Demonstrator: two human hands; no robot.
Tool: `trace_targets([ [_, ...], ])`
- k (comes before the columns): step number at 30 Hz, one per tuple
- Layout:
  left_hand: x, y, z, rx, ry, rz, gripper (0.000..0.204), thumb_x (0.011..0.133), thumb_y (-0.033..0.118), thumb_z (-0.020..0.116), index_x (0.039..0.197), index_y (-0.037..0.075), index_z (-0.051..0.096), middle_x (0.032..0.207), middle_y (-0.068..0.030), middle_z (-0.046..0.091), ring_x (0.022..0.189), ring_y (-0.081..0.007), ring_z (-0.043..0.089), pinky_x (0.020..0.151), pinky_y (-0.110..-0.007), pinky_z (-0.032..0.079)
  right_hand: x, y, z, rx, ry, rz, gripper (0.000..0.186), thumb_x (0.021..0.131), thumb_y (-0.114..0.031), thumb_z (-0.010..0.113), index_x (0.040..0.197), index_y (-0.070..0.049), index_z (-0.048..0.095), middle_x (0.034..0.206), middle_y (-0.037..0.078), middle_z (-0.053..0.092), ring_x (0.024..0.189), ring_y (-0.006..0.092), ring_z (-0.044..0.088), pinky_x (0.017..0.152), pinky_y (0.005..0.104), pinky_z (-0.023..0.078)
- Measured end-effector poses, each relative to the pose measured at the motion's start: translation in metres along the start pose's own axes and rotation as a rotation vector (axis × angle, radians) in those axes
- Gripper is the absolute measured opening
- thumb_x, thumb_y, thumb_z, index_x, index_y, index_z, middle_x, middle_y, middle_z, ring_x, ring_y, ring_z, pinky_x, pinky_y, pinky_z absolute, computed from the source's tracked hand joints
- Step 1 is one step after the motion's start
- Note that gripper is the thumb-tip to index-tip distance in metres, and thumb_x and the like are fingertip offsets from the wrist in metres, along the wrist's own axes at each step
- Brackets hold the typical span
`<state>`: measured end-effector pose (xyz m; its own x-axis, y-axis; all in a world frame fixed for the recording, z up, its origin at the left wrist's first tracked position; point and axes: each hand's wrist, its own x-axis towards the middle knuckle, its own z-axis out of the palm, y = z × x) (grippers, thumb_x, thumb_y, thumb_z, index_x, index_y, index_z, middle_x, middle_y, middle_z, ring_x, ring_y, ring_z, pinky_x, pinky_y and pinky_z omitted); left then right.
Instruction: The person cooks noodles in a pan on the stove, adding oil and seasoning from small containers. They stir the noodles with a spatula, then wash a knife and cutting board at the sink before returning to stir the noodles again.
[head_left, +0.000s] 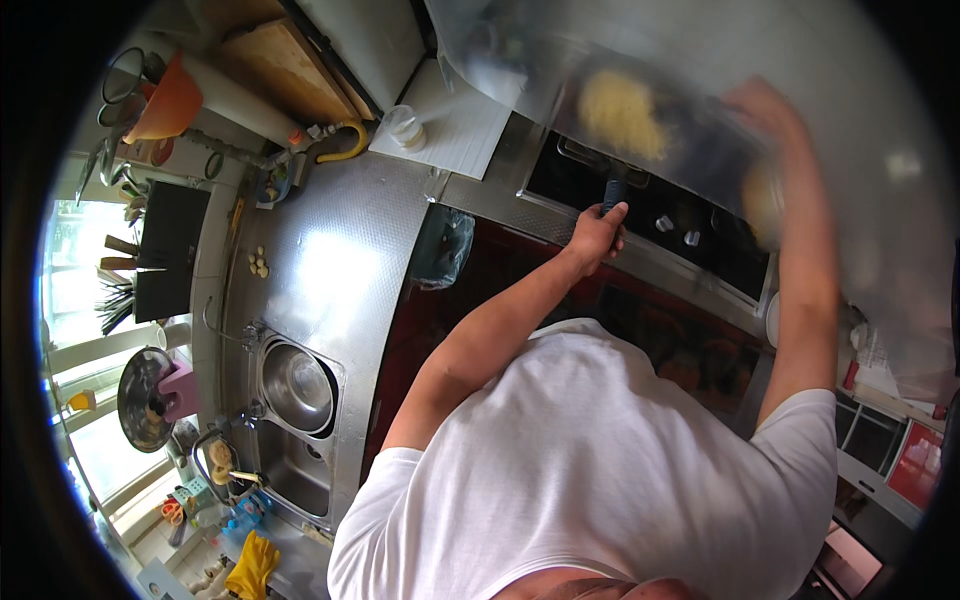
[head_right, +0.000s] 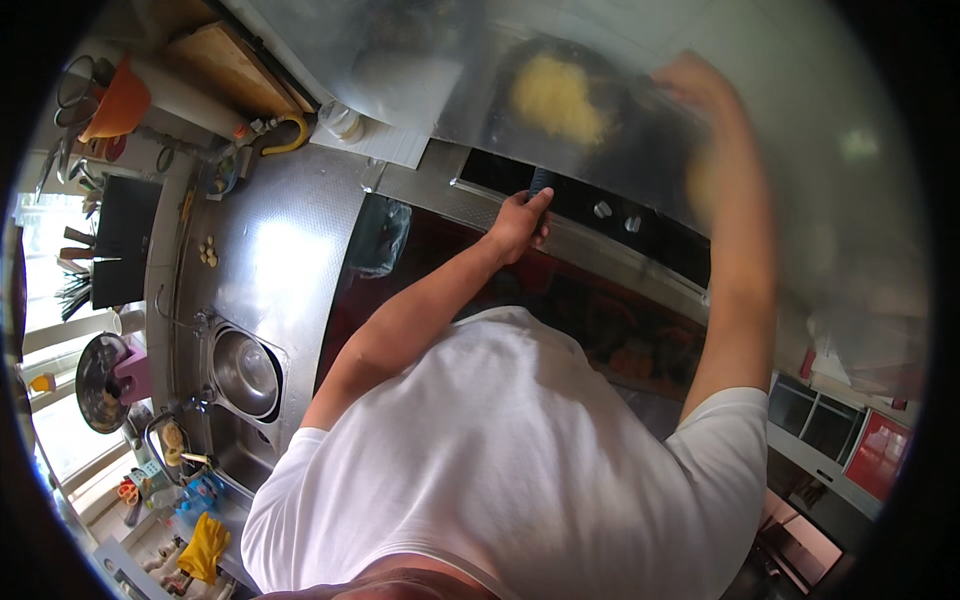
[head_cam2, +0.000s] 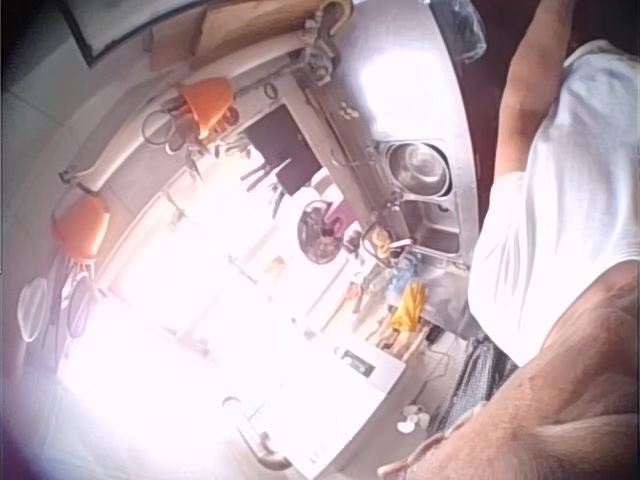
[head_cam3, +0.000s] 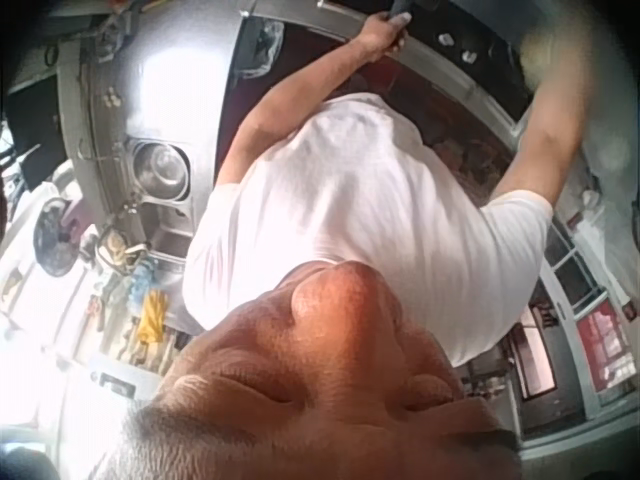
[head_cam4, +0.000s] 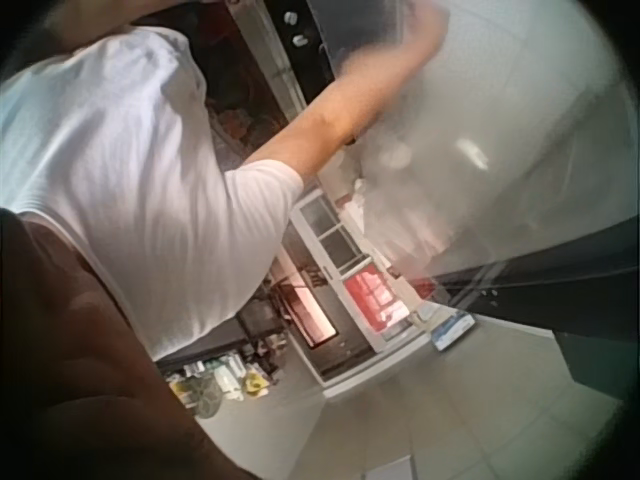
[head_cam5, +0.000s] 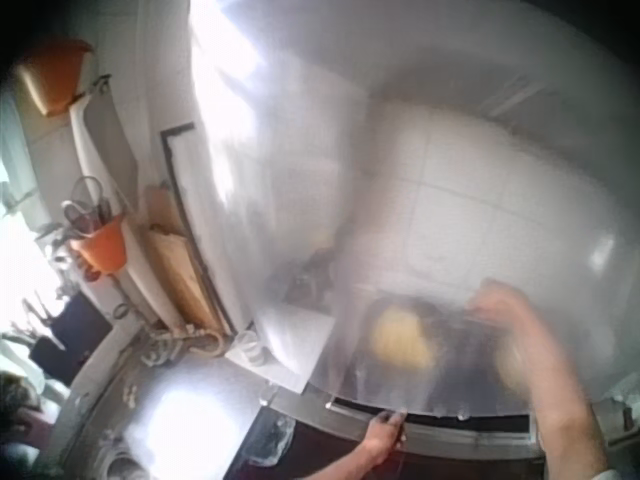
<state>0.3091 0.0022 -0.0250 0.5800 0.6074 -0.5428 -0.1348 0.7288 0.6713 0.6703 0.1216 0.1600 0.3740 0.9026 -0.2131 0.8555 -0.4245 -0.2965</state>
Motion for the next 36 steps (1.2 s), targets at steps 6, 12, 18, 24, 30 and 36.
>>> trace_targets([
  [6,0.002,0.000,0.004,0.008,-0.009,-0.011,0.034,0.102,0.037,0.065,0.108,0.007,0.051,0.074,-0.0033,0.056,0.056,-0.0129,0.053,0.046,-0.028,0.041,0.016,0.018,-0.046,-0.095,-0.013,-0.269,0.034,0.084,-0.035,0.075,0.072,-0.004,0.069,0.060,0.005,0.059,0.054,0.0165,0.057,0.053,0.0382,0.047],
  [12,0.003,0.002,0.005,0.016,-0.002,-0.039,0.034,0.102,0.038,0.065,0.106,0.008,0.051,0.076,-0.0038,0.057,0.056,-0.0137,0.054,0.045,-0.030,0.042,0.038,-0.009,-0.005,-0.071,-0.129,-0.509,0.029,0.089,-0.028,0.071,0.075,-0.002,0.069,0.061,0.004,0.057,0.056,0.0173,0.058,0.057,0.0370,0.048],
  [18,0.007,0.001,-0.004,-0.018,0.013,-0.042,0.035,0.102,0.039,0.067,0.106,0.008,0.050,0.076,-0.0034,0.057,0.055,-0.0127,0.054,0.045,-0.029,0.043,-0.069,-0.075,-0.021,-0.180,-0.007,-0.409,0.023,0.092,-0.025,0.069,0.093,-0.003,0.076,0.082,0.012,0.073,0.077,0.0252,0.071,0.074,0.0400,0.055],
  [24,0.005,0.004,-0.003,-0.006,-0.002,-0.058,0.035,0.101,0.037,0.067,0.108,0.008,0.049,0.076,-0.0035,0.056,0.056,-0.0136,0.054,0.046,-0.030,0.042,-0.177,-0.081,-0.007,-0.497,0.072,-0.314,0.025,0.095,-0.025,0.069,0.111,-0.007,0.075,0.098,0.016,0.075,0.094,0.0347,0.071,0.082,0.0453,0.056],
  [30,0.004,0.008,-0.003,0.009,-0.021,-0.089,0.034,0.102,0.036,0.067,0.108,0.009,0.049,0.076,-0.0036,0.056,0.057,-0.0139,0.054,0.047,-0.030,0.041,-0.189,-0.059,0.029,-0.223,0.274,-0.285,0.020,0.096,-0.023,0.067,0.102,-0.007,0.076,0.096,0.019,0.073,0.092,0.0381,0.070,0.081,0.0487,0.055],
  [36,0.002,0.009,-0.001,-0.010,-0.029,-0.077,0.033,0.102,0.036,0.066,0.105,0.008,0.048,0.076,-0.0037,0.057,0.058,-0.0139,0.054,0.047,-0.029,0.041,-0.211,-0.087,0.038,-0.372,0.114,-0.200,0.019,0.092,-0.025,0.068,0.095,-0.009,0.077,0.090,0.018,0.074,0.093,0.0389,0.072,0.083,0.0504,0.056],
])
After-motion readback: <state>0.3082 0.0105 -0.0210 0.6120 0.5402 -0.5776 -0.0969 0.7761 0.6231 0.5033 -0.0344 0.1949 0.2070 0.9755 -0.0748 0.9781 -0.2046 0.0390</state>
